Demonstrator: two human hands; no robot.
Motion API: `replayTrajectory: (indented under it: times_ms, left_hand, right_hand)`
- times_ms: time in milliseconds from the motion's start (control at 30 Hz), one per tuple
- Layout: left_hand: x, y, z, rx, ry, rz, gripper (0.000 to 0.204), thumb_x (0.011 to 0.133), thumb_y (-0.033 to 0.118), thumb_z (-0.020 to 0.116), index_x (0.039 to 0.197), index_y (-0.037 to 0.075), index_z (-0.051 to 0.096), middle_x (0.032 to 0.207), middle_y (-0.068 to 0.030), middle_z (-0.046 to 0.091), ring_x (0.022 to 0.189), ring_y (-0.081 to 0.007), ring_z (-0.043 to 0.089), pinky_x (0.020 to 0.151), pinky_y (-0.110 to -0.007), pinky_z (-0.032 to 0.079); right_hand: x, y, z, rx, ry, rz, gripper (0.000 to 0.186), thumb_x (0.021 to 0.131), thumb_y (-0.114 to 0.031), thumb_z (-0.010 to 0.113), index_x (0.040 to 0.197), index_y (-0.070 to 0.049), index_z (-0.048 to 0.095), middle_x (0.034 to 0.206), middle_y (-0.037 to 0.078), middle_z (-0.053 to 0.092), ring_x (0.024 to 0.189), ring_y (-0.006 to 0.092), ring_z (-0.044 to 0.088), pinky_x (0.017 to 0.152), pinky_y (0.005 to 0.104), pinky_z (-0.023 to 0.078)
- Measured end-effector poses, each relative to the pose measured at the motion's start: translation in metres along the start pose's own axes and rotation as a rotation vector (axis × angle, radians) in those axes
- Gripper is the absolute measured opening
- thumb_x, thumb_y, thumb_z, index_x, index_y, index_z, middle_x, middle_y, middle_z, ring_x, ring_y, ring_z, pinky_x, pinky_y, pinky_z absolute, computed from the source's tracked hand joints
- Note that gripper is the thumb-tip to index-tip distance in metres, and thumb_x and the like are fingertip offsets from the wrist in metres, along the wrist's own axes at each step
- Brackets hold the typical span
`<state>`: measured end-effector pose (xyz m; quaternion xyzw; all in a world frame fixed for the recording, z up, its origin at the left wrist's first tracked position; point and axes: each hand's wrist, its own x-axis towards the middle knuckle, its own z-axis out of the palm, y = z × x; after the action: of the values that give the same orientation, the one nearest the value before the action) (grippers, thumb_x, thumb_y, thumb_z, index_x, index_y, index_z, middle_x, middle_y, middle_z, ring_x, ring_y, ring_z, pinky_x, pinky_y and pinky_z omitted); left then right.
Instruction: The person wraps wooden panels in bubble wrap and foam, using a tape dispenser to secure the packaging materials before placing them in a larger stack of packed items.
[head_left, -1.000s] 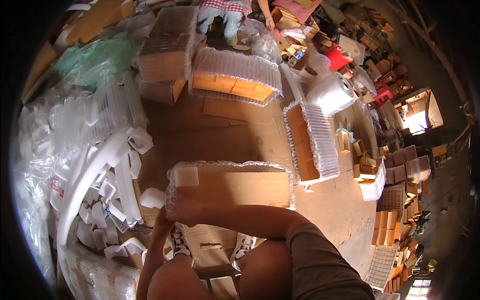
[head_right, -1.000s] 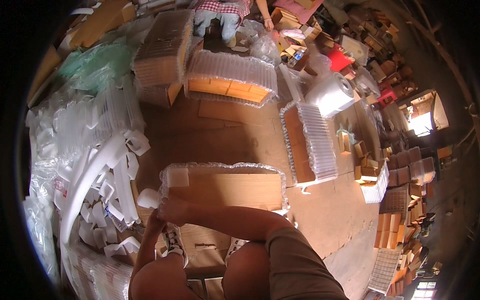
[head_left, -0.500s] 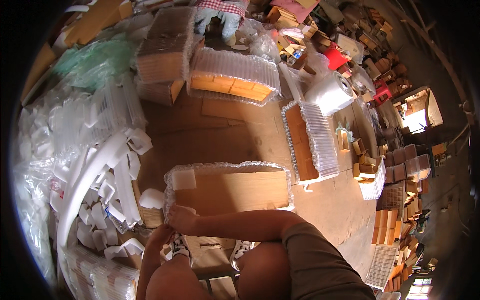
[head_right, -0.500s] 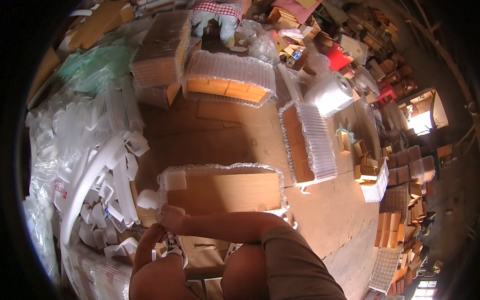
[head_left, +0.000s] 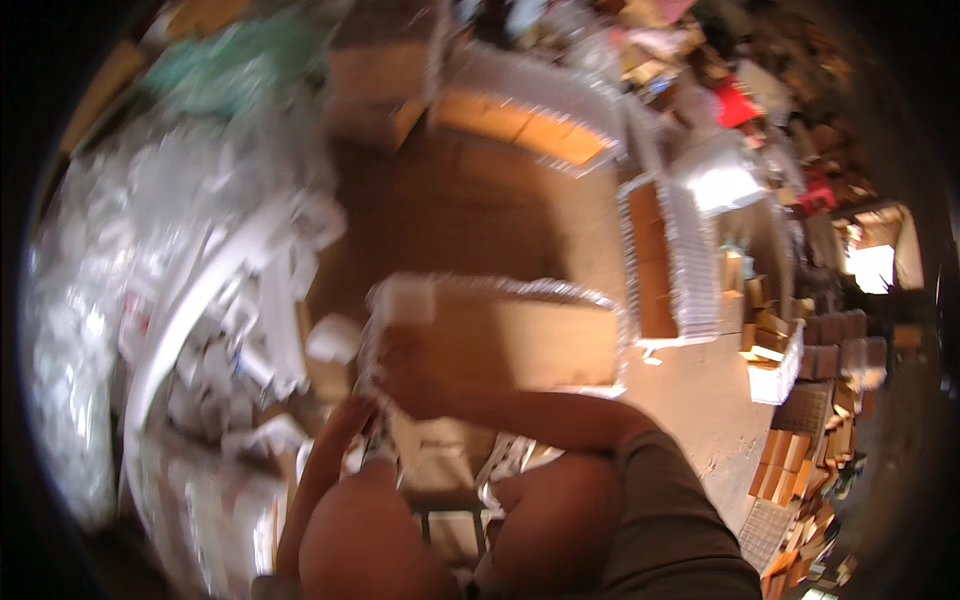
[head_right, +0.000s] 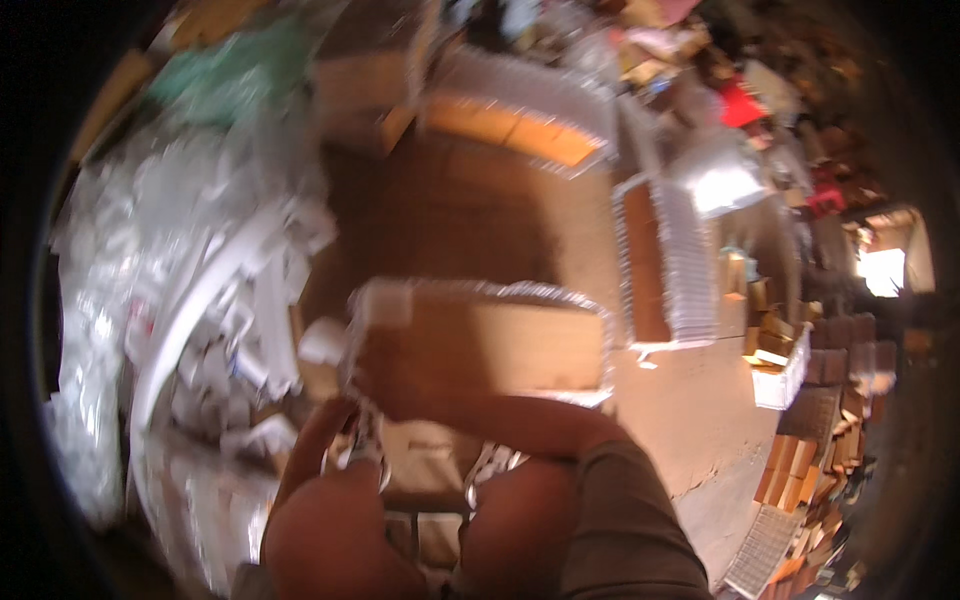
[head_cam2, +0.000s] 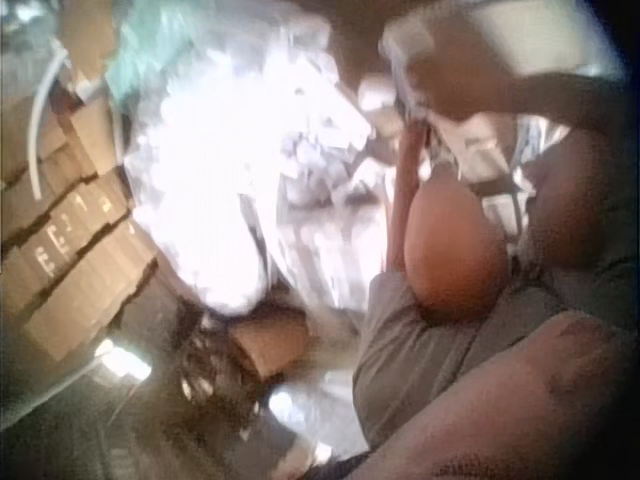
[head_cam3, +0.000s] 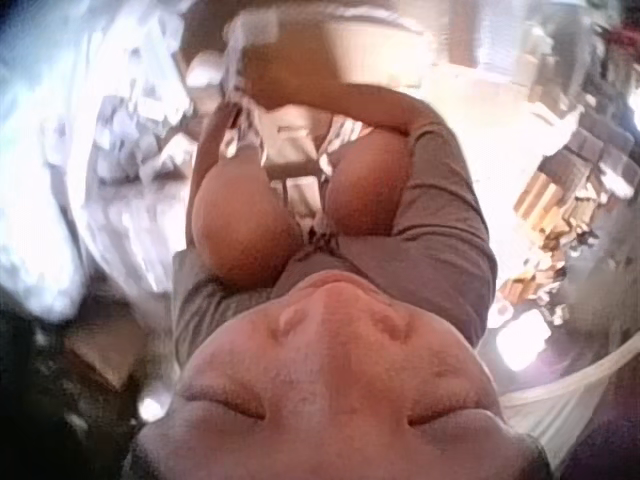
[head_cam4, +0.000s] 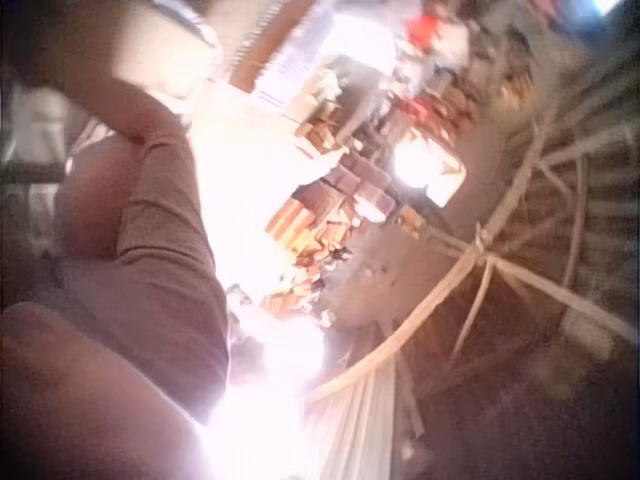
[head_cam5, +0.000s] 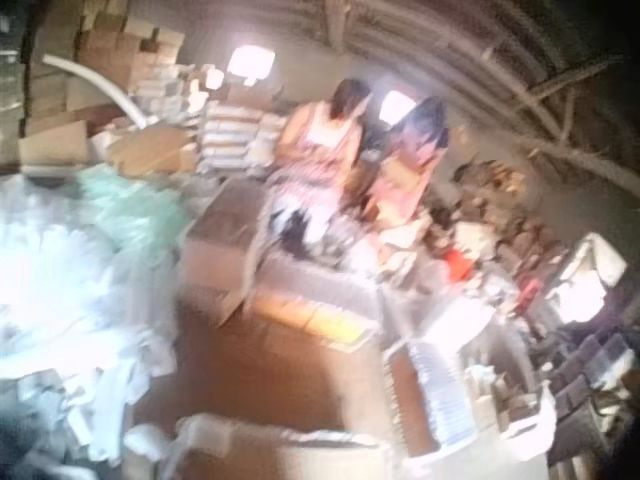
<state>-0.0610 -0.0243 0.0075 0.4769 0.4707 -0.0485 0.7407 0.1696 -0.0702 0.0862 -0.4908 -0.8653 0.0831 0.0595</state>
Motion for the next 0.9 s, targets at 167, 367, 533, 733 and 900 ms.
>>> replayTrajectory:
  times_ms: [167, 367, 533, 733, 900]
  left_hand:
    - [-0.002, -0.009, 0.008, 0.108, 0.084, -0.006, 0.036, 0.102, 0.028, 0.055, 0.076, 0.005, 0.064, 0.057, -0.0011, 0.052, 0.046, -0.0125, 0.048, 0.047, -0.032, 0.039]
    - [-0.019, 0.024, 0.003, 0.011, 0.017, -0.1, 0.033, 0.102, 0.025, 0.053, 0.08, 0.002, 0.061, 0.065, -0.0036, 0.056, 0.052, -0.0123, 0.05, 0.047, -0.03, 0.042]
    - [-0.033, 0.054, 0.01, 0.29, 0.153, -0.038, 0.019, 0.099, 0.022, 0.062, 0.1, 0.004, 0.058, 0.076, -0.0079, 0.062, 0.064, -0.0245, 0.059, 0.059, -0.038, 0.049]
    - [-0.049, 0.095, 0.021, 0.929, 0.361, 0.84, 0.061, 0.082, 0.013, 0.081, 0.136, 0.008, 0.053, 0.13, -0.0179, 0.059, 0.125, -0.0374, 0.055, 0.103, -0.048, 0.049]
    - [-0.04, 0.116, 0.031, 1.022, 0.073, 0.726, 0.081, 0.077, 0.012, 0.085, 0.149, 0.014, 0.048, 0.139, -0.0141, 0.055, 0.132, -0.0369, 0.049, 0.111, -0.046, 0.046]
  right_hand:
    - [-0.001, -0.009, 0.03, 0.288, -0.068, 0.042, 0.037, 0.094, -0.031, 0.06, 0.122, -0.008, 0.067, 0.133, 0.015, 0.062, 0.136, 0.0352, 0.047, 0.122, 0.0534, 0.025]
    - [-0.016, 0.0, 0.033, 0.315, -0.035, 0.027, 0.064, 0.095, -0.037, 0.066, 0.143, -0.001, 0.047, 0.153, 0.024, 0.043, 0.148, 0.0427, 0.034, 0.124, 0.0531, 0.025]
    - [-0.055, 0.01, 0.014, 0.493, 0.139, 0.119, 0.075, 0.088, -0.033, 0.078, 0.145, 0.0, 0.041, 0.153, 0.025, 0.038, 0.146, 0.0466, 0.034, 0.119, 0.0535, 0.035]
    - [-0.091, 0.005, 0.015, 0.507, 0.184, 0.183, 0.068, 0.091, -0.025, 0.075, 0.147, -0.004, 0.042, 0.139, 0.023, 0.052, 0.129, 0.0454, 0.051, 0.103, 0.0521, 0.049]
    - [-0.109, -0.009, 0.009, 0.656, 0.208, 0.248, 0.067, 0.087, -0.011, 0.077, 0.145, -0.003, 0.044, 0.126, 0.019, 0.06, 0.108, 0.0395, 0.064, 0.092, 0.0473, 0.055]
